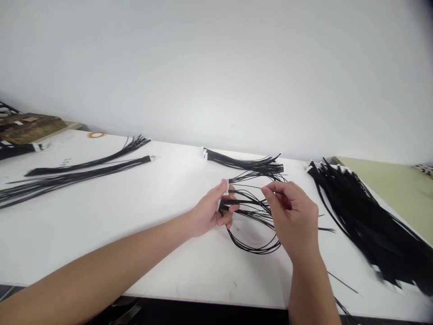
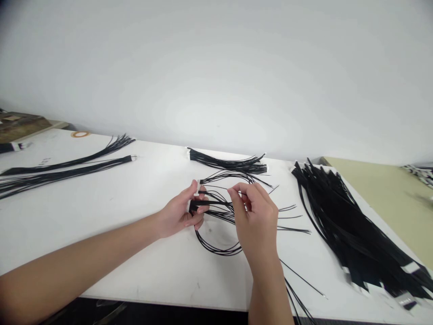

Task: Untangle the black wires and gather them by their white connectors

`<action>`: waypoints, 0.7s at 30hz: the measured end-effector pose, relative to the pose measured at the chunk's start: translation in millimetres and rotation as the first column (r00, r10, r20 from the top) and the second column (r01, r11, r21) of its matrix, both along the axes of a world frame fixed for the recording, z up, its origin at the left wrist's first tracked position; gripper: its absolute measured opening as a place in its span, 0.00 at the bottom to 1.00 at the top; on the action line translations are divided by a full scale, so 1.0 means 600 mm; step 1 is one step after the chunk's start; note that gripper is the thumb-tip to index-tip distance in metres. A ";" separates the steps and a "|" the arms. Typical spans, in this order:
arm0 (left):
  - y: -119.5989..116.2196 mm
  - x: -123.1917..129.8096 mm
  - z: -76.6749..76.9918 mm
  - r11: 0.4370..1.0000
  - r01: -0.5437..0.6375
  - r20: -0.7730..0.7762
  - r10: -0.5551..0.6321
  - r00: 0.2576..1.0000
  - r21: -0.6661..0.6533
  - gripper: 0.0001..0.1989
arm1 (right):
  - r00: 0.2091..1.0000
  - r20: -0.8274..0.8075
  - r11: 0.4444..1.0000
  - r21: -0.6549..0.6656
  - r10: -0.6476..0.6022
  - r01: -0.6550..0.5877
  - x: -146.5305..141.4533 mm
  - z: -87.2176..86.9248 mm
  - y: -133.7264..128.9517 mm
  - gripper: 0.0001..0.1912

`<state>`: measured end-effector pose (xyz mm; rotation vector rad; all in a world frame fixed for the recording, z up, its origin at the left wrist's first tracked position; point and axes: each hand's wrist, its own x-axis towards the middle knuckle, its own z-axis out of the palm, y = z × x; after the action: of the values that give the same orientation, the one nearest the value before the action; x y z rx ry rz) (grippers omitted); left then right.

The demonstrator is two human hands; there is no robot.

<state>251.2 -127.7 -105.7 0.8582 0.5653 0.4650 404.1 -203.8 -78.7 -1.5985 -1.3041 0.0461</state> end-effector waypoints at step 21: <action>0.006 -0.001 -0.006 0.997 0.078 0.020 -0.078 0.997 -0.009 0.23 | 0.995 0.045 0.996 -0.018 0.091 -0.091 0.002 0.004 -0.003 0.06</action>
<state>250.3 -124.3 -109.4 0.8627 0.5138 0.3989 405.6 -205.5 -76.0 -1.5606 -1.4147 0.0770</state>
